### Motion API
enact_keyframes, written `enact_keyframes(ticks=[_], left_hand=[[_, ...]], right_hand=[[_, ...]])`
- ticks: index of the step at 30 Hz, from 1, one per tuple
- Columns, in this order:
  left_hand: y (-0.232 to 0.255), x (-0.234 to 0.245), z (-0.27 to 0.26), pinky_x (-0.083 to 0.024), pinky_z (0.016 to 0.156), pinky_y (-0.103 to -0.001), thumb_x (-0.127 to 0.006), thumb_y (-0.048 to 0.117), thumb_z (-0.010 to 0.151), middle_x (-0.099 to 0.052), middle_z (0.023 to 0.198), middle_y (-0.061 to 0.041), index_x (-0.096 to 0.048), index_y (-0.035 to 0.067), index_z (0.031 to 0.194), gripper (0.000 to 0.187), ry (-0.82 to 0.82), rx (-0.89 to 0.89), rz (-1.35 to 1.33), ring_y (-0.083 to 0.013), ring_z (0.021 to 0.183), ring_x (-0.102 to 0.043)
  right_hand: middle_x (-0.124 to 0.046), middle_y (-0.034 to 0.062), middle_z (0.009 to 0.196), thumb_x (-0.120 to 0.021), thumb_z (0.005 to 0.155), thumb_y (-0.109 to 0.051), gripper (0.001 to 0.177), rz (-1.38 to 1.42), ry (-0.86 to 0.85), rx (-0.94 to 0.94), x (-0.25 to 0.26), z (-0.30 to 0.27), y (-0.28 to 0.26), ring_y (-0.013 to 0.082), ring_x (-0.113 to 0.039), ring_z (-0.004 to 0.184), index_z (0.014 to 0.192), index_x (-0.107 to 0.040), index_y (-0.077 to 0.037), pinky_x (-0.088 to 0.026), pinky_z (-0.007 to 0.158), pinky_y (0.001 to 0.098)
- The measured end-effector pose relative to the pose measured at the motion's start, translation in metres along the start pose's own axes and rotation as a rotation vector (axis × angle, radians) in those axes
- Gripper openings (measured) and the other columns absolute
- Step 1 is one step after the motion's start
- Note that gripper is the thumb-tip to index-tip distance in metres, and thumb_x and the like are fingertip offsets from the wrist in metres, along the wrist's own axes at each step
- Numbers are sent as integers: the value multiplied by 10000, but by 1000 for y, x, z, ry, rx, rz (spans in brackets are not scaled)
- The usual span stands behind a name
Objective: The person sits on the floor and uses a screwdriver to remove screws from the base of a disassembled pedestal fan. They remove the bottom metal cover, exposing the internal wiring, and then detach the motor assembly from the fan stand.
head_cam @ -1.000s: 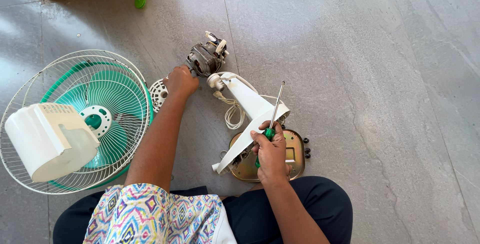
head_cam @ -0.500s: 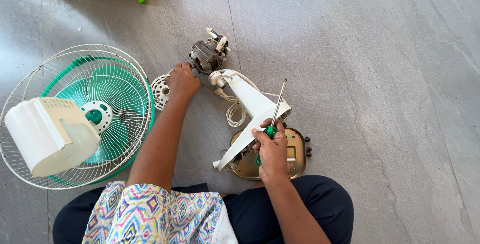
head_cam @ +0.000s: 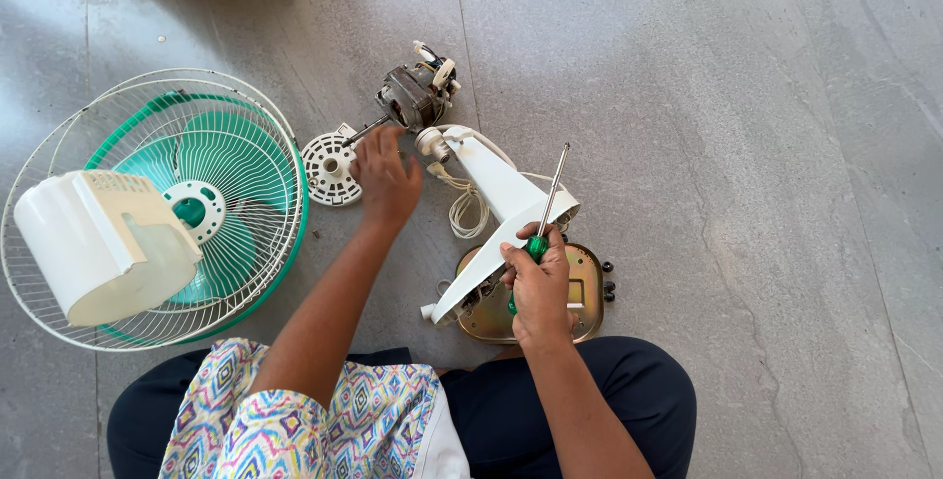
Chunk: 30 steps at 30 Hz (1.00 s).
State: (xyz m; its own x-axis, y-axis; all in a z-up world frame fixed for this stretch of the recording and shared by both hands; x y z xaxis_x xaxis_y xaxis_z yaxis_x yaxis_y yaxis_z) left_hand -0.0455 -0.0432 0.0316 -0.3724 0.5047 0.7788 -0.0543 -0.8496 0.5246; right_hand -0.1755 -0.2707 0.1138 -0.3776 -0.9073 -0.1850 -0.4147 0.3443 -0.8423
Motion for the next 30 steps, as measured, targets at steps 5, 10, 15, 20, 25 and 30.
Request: enact_keyframes(ticks=[5, 10, 15, 20, 25, 30], left_hand=[[16, 10, -52, -368, 1043, -540, -759, 121, 842, -588, 1280, -135, -571, 68, 1281, 481, -120, 55, -158, -348, 1240, -527], [3, 50, -115, -456, 980, -487, -756, 121, 829, -650, 1208, -145, -613, 51, 1239, 440, -146, 70, -264, -358, 1163, -595], [-20, 79, -164, -521, 881, -442, -768, 132, 796, -686, 1089, -149, -636, 32, 1162, 401, -282, 201, -309, -334, 1006, -657], [-13, 85, -191, -535, 904, -431, -795, 133, 781, -687, 1124, -166, -619, 23, 1185, 454, -283, 151, -363, -328, 1030, -665], [17, 75, -189, -542, 933, -424, -784, 122, 778, -637, 1242, -201, -562, 26, 1319, 593, -341, -21, -522, -345, 1079, -659], [34, 84, -191, -544, 994, -415, -679, 26, 821, -668, 1308, -178, -562, 46, 1391, 582, -486, -130, -656, -338, 1158, -673]], right_hand=[[-592, -22, 759, -667, 919, 10, 209, -54, -43, 28, -1, 0, -5, 36, -519, 542, 1029, -573, -141, -426, 510, 203], [-582, -4, 788, -627, 925, 25, 195, -147, -70, 28, -4, -2, -9, 48, -516, 576, 1052, -564, -110, -457, 531, 215], [-562, -8, 777, -626, 922, 24, 201, -190, -89, 82, -5, -2, -8, 56, -509, 595, 1065, -563, -102, -454, 532, 223], [-546, -19, 769, -644, 908, 22, 209, -205, -94, 133, -2, -1, -3, 59, -509, 601, 1058, -561, -98, -439, 528, 224], [-547, -24, 779, -639, 916, 14, 205, -245, -94, 190, -3, -3, 3, 56, -515, 614, 1062, -565, -109, -448, 537, 222], [-544, -26, 784, -655, 937, -37, 189, -326, -81, 307, -3, -8, 5, 62, -508, 628, 1090, -560, -97, -432, 550, 244]])
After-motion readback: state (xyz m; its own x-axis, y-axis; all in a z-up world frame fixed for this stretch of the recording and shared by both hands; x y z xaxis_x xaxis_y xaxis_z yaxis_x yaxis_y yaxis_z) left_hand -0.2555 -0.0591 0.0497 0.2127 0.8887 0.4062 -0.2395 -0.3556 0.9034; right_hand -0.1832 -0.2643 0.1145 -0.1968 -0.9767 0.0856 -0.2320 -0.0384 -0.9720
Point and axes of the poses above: each hand's wrist, its own z-axis towards the middle knuckle, its own x-axis out of the back of the hand, y = z × x, the point moved 4 cm from there along z, towards the middle knuckle
